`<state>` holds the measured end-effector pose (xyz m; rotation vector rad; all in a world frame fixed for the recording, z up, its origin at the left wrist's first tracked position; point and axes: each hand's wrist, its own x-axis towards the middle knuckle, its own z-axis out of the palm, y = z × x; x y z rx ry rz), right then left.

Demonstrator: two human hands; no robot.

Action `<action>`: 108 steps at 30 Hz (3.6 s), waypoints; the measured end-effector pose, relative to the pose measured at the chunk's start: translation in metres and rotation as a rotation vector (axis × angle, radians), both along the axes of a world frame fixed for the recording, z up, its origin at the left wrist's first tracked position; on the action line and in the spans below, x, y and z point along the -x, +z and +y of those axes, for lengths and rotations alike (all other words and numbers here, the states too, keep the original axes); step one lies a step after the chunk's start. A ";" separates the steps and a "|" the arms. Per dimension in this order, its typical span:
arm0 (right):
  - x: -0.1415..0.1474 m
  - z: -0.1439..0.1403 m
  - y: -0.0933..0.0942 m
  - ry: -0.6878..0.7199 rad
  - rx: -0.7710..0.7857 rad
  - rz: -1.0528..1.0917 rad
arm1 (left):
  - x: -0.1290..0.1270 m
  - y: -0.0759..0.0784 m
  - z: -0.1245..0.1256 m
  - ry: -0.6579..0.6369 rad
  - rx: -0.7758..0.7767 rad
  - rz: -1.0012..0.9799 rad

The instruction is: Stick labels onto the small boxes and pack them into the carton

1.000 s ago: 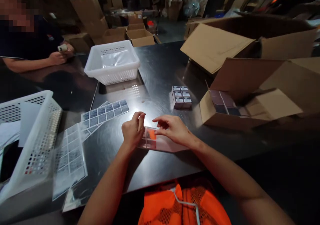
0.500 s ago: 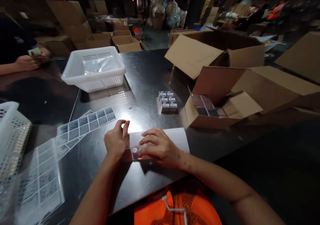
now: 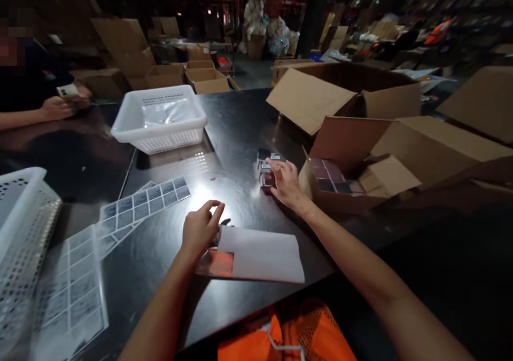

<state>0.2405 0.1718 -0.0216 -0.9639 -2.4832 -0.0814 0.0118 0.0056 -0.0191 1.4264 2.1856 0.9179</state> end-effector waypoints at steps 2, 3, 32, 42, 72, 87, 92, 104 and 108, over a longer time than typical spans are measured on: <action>0.006 -0.013 0.000 0.058 -0.024 0.098 | -0.002 0.001 -0.001 -0.003 -0.044 -0.131; 0.012 -0.021 0.000 0.114 -0.044 0.151 | -0.002 0.001 -0.001 -0.001 -0.062 -0.208; 0.021 -0.080 0.032 0.295 1.391 0.909 | -0.014 -0.004 -0.014 -0.185 -0.312 0.034; 0.022 -0.081 0.034 0.277 1.396 0.911 | -0.015 -0.003 -0.015 -0.215 -0.379 0.087; 0.041 -0.107 0.009 0.492 0.452 0.116 | -0.005 0.005 0.000 0.440 -0.316 -0.010; 0.050 -0.112 -0.010 0.572 0.171 0.154 | 0.018 -0.018 0.011 0.500 -0.248 -0.291; 0.040 -0.112 0.011 0.857 0.346 0.635 | 0.019 -0.016 0.011 0.440 -0.301 -0.369; 0.034 -0.075 0.003 0.559 0.609 0.860 | -0.018 -0.009 -0.008 -0.077 -0.234 -0.666; 0.032 -0.077 0.004 0.652 0.497 0.795 | -0.011 0.002 -0.011 -0.116 -0.245 -0.236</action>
